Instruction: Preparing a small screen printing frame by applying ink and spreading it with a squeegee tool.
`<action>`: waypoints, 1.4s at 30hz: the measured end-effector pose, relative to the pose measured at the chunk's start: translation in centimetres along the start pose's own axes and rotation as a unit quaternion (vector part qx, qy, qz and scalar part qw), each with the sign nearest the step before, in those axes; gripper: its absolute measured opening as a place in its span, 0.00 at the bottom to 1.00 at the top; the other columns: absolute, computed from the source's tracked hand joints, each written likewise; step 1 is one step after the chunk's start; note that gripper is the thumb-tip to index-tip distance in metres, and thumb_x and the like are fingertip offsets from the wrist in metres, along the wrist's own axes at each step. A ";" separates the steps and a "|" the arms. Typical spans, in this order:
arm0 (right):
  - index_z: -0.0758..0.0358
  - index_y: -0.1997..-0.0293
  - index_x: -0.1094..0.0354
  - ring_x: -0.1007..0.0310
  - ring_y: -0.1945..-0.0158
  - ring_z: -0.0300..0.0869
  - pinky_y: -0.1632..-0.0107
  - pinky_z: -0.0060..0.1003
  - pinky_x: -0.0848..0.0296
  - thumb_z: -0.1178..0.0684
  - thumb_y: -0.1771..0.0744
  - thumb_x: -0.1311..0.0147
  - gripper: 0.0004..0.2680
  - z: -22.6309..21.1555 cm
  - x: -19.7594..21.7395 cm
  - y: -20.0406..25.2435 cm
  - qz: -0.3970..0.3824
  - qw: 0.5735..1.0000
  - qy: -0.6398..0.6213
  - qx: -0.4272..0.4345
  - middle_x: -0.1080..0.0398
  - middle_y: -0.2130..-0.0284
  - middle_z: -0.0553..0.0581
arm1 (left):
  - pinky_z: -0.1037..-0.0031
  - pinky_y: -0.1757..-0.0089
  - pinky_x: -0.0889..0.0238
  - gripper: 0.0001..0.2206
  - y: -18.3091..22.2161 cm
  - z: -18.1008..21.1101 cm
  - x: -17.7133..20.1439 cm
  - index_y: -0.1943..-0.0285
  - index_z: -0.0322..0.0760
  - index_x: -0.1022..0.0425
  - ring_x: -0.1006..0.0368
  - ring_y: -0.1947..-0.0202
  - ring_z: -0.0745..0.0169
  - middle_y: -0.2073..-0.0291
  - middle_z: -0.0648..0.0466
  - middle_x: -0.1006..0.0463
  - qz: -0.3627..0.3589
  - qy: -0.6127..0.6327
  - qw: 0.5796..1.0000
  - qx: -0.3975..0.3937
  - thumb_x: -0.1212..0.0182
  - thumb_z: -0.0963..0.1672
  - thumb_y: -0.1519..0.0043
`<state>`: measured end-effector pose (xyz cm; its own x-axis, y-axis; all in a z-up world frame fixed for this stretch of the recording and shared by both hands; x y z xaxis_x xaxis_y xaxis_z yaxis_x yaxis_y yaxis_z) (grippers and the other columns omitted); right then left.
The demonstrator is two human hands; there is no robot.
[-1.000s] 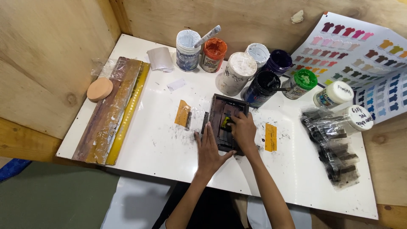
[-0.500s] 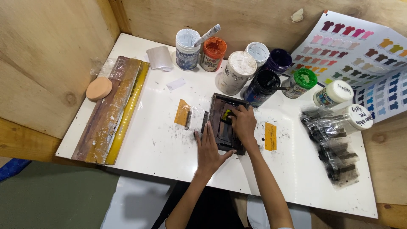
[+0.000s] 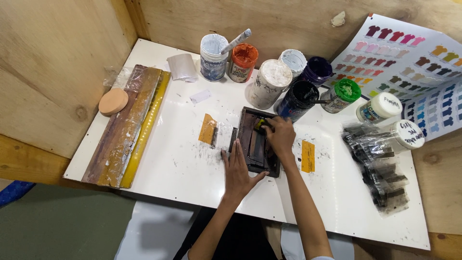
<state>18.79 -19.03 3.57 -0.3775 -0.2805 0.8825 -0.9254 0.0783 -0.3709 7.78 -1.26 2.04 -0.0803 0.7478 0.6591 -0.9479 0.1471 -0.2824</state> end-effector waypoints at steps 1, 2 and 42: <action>0.52 0.56 0.19 0.27 0.57 0.52 0.62 0.52 0.19 0.50 0.38 0.31 0.09 0.1 0.2 0.0 0.000 1.000 0.000 0.000 0.25 0.66 0.52 | 0.43 0.31 0.81 0.58 0.0 0.0 0.0 0.23 0.23 0.57 0.55 0.25 0.45 0.26 0.36 0.48 0.000 0.000 1.000 0.000 0.28 0.60 0.52; 0.51 0.57 0.19 0.26 0.58 0.52 0.64 0.51 0.19 0.50 0.38 0.31 0.08 -0.1 0.6 0.0 0.010 1.000 -0.017 0.007 0.24 0.67 0.51 | 0.43 0.31 0.82 0.58 0.0 0.0 0.0 0.23 0.23 0.58 0.55 0.25 0.45 0.26 0.36 0.48 -0.002 0.004 1.000 0.001 0.29 0.61 0.52; 0.52 0.57 0.20 0.25 0.62 0.49 0.60 0.35 0.25 0.58 0.33 0.45 0.07 -4.5 2.4 4.7 0.016 0.986 0.058 0.156 0.22 0.70 0.54 | 0.44 0.32 0.80 0.58 0.0 0.0 0.1 0.23 0.22 0.58 0.55 0.25 0.44 0.26 0.35 0.48 0.006 0.004 1.000 -0.003 0.26 0.58 0.53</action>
<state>13.39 -14.99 5.26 -0.4244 -0.1707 0.8893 -0.8640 -0.2174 -0.4541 7.75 -1.16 2.11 -0.0891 0.7540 0.6508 -0.9450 0.1425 -0.2945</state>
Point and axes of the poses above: each hand's wrist, its own y-axis away from the middle knuckle, its own x-axis out of the back of the hand, z = x × y, the point moved 8 cm from there along -y, towards the middle knuckle
